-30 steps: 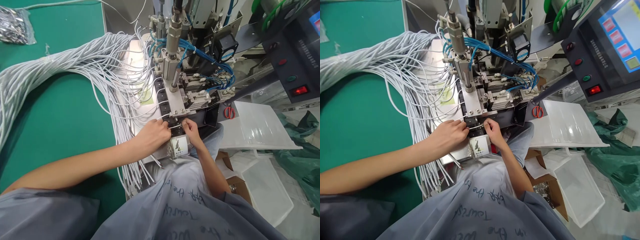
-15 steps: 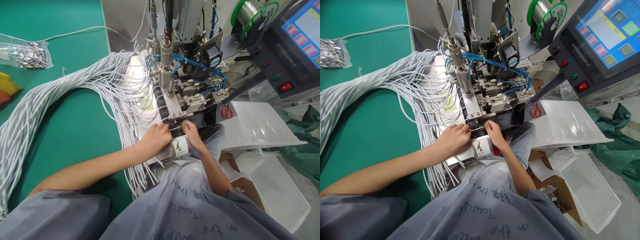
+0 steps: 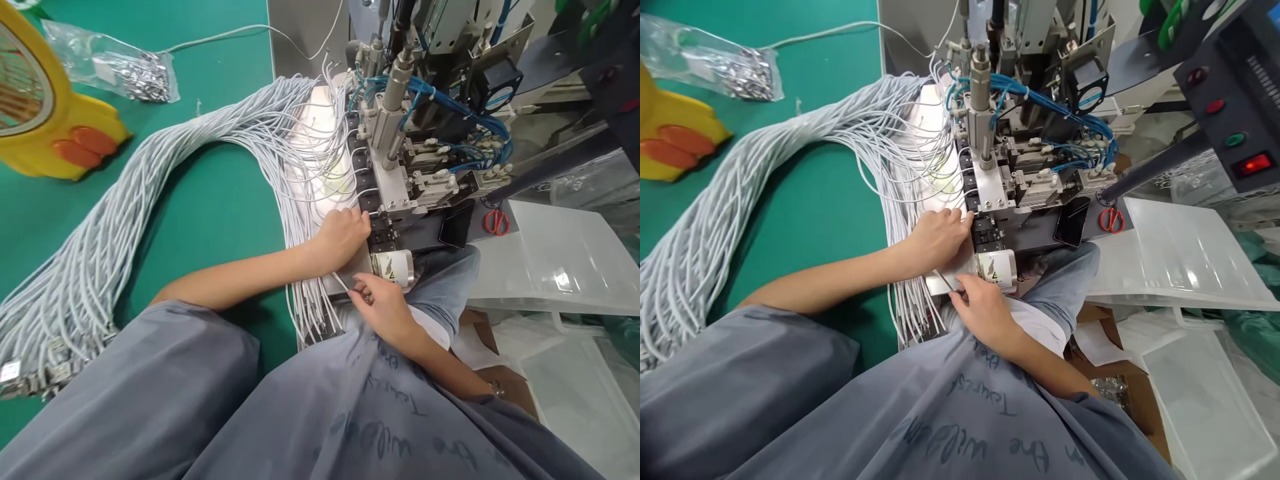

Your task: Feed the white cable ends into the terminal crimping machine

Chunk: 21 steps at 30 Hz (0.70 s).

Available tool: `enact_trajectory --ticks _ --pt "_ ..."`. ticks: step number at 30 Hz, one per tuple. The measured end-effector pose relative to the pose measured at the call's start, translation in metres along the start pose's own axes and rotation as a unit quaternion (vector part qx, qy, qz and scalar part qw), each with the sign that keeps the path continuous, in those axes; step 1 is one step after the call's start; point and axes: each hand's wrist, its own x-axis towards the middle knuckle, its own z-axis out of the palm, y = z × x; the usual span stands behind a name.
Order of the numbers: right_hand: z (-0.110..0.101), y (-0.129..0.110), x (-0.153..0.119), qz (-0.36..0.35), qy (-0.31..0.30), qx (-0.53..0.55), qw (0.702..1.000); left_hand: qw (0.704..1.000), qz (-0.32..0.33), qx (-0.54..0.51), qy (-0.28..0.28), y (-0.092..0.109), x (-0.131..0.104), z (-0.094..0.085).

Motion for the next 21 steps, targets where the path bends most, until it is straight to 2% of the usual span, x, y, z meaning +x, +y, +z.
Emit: enact_trajectory --ticks 3,6,10,13,17,21 --pt "0.011 -0.006 0.005 -0.018 -0.021 -0.101 0.995 0.999 0.015 -0.012 0.025 0.004 -0.003 -0.001" --pt "0.011 -0.008 0.009 -0.03 -0.051 -0.167 0.984 0.991 0.1 -0.057 0.07 0.013 -0.01 0.0" --pt "0.006 -0.006 0.01 -0.05 -0.064 -0.199 0.977 0.949 0.22 -0.128 0.185 0.024 -0.019 0.004" --pt "0.003 -0.003 0.009 -0.06 -0.047 -0.174 0.982 0.916 0.256 -0.171 0.258 0.026 -0.024 0.006" --pt "-0.01 -0.003 0.011 -0.044 -0.038 -0.124 0.991 0.905 0.261 -0.21 0.262 0.023 -0.025 0.005" --pt "-0.04 0.005 0.023 0.018 -0.004 -0.049 0.999 0.923 0.211 -0.237 0.218 0.018 -0.018 0.005"
